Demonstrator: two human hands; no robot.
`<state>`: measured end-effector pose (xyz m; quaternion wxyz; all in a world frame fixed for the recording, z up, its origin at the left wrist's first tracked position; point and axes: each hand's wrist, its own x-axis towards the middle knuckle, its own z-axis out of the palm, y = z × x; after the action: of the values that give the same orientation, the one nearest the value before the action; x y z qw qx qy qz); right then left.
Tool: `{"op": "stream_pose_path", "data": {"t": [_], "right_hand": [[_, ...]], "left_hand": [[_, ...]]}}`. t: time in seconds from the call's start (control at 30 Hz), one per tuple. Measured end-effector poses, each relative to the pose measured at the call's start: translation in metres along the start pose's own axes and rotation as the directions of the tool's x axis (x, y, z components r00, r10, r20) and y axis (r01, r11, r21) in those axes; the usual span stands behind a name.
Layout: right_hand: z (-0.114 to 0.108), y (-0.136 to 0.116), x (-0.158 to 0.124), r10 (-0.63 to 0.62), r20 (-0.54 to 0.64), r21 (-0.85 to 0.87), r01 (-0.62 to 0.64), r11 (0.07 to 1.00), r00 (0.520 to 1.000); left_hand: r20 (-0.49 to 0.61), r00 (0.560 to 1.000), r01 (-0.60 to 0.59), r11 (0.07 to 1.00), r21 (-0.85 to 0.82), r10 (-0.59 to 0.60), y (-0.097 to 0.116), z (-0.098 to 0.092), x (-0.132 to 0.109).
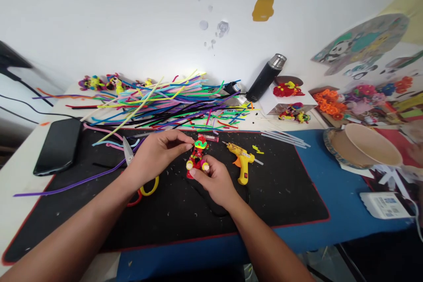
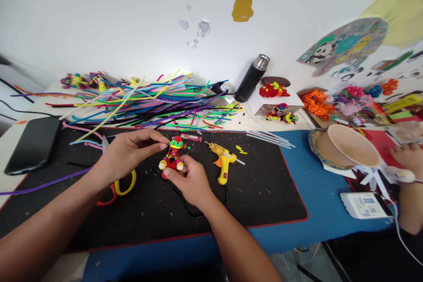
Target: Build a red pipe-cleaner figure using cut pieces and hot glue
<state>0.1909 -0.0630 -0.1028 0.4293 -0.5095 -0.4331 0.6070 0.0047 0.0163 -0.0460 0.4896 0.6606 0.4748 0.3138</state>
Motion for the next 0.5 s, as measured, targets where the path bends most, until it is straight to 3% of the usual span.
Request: {"op": "stream_pose_path", "data": {"t": [0.5], "right_hand": [[0.0004, 0.0058, 0.0004, 0.020, 0.021, -0.008, -0.020, 1.000, 1.000]], "left_hand": [[-0.001, 0.998, -0.061, 0.997, 0.037, 0.061, -0.0043, 0.0017, 0.0008]]}}
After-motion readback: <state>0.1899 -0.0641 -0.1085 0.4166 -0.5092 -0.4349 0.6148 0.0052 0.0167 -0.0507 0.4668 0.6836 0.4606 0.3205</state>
